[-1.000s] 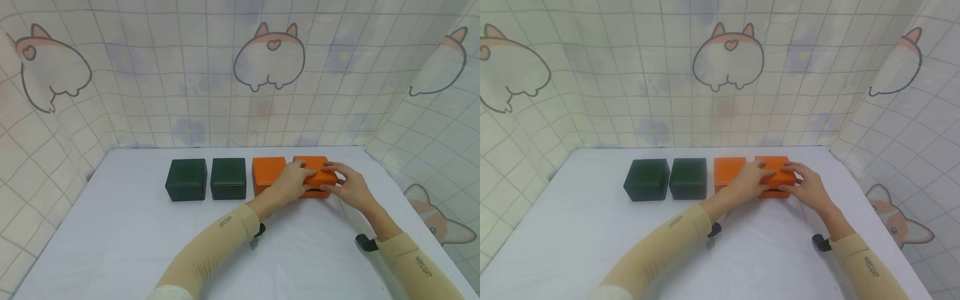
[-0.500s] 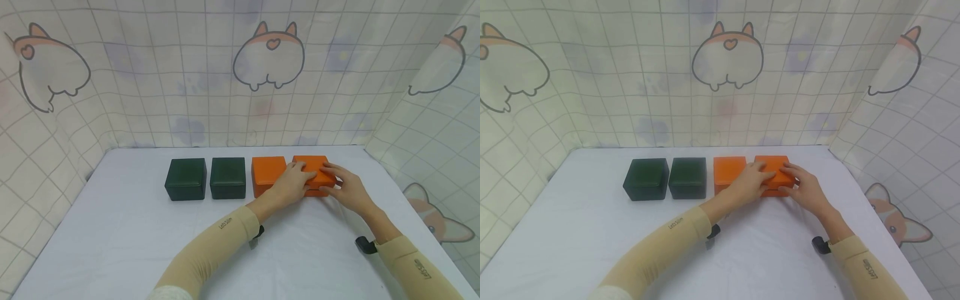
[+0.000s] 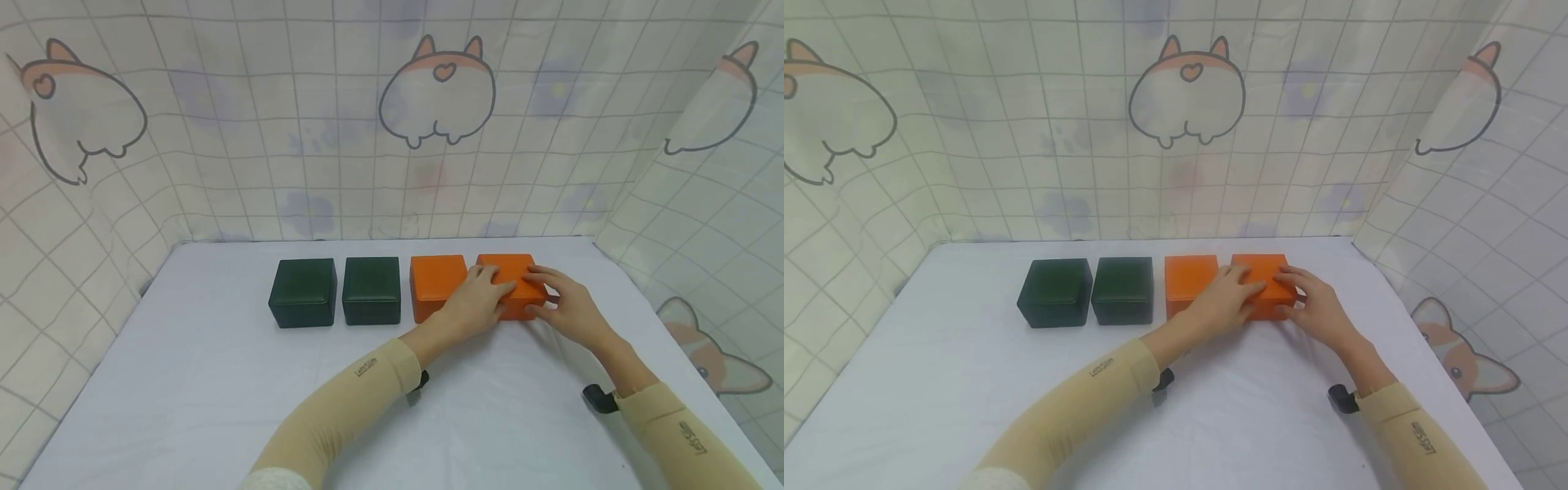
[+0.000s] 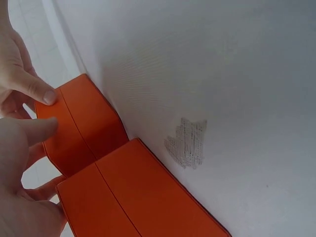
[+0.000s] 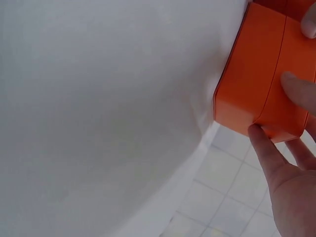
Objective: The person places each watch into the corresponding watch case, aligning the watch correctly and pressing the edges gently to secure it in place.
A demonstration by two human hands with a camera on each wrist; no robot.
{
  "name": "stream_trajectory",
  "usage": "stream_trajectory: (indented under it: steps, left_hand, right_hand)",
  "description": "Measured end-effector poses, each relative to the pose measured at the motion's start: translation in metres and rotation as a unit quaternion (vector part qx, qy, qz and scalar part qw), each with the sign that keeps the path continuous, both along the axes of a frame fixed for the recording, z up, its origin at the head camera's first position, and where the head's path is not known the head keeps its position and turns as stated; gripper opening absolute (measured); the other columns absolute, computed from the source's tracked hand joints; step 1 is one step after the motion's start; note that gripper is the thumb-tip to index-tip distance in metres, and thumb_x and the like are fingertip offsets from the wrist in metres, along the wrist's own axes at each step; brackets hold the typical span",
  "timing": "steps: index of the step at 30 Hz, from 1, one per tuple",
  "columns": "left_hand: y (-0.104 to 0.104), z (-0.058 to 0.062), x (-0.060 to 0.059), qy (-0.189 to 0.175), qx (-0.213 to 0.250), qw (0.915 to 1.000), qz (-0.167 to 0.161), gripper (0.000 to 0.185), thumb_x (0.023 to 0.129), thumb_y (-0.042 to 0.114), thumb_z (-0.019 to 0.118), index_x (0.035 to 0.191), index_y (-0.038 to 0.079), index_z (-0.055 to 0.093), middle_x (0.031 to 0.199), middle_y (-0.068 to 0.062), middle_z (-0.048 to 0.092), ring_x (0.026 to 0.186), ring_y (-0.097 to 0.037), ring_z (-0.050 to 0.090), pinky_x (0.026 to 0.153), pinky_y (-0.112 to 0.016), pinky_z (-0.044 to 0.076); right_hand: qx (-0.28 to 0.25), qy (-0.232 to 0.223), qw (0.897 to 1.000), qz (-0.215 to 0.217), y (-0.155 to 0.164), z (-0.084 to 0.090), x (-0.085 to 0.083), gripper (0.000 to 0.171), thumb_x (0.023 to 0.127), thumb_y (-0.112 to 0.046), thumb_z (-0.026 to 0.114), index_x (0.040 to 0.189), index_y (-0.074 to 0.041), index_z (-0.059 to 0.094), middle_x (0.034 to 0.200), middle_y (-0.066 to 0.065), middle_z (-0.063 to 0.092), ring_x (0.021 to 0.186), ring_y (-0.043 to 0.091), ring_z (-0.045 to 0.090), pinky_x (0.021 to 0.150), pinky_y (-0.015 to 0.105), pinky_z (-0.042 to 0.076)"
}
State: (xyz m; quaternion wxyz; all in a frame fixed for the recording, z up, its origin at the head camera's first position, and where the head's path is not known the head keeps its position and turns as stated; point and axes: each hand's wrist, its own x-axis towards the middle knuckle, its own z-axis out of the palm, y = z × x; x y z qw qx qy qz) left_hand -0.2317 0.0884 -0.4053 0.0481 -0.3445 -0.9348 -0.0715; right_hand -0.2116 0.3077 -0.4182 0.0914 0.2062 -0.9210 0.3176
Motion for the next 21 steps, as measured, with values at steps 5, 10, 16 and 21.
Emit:
stream_trajectory:
  steps: [5,10,16,21]
  left_hand:
    - [-0.007,0.000,0.002,-0.024,0.047,0.9985,-0.012,0.043,0.104,0.031,0.062,0.146,0.024,0.060,0.151,-0.010,0.048,0.138,-0.029,0.042,0.112,-0.033,0.042]
    - [-0.019,-0.002,0.002,-0.048,0.105,0.9926,-0.039,0.037,0.104,0.027,0.063,0.139,0.020,0.066,0.149,-0.008,0.049,0.139,-0.025,0.041,0.113,-0.030,0.039]
    - [-0.033,-0.004,0.003,-0.049,0.134,0.9871,-0.072,0.032,0.103,0.025,0.065,0.134,0.019,0.069,0.147,-0.006,0.050,0.138,-0.022,0.041,0.114,-0.026,0.036]
    - [-0.049,0.002,0.002,-0.046,0.147,0.9845,-0.084,0.029,0.101,0.020,0.068,0.129,0.018,0.072,0.147,-0.009,0.052,0.138,-0.024,0.042,0.115,-0.028,0.036]
  right_hand:
    - [0.005,0.001,1.000,0.001,0.004,-0.001,0.000,0.056,0.084,0.008,0.081,0.136,0.000,0.062,0.149,0.021,0.050,0.133,0.047,0.048,0.088,0.052,0.054]
    - [0.013,0.005,1.000,0.009,0.010,-0.001,0.000,0.058,0.084,0.008,0.080,0.137,0.002,0.059,0.148,0.023,0.050,0.130,0.046,0.051,0.086,0.051,0.055]
    - [0.009,-0.007,1.000,0.008,0.015,0.000,0.001,0.061,0.085,0.010,0.078,0.141,0.004,0.054,0.145,0.025,0.052,0.126,0.046,0.054,0.086,0.054,0.055]
    - [0.020,-0.063,0.998,-0.023,0.017,0.006,0.001,0.069,0.090,0.004,0.076,0.151,0.001,0.043,0.149,0.026,0.047,0.128,0.047,0.052,0.092,0.057,0.053]
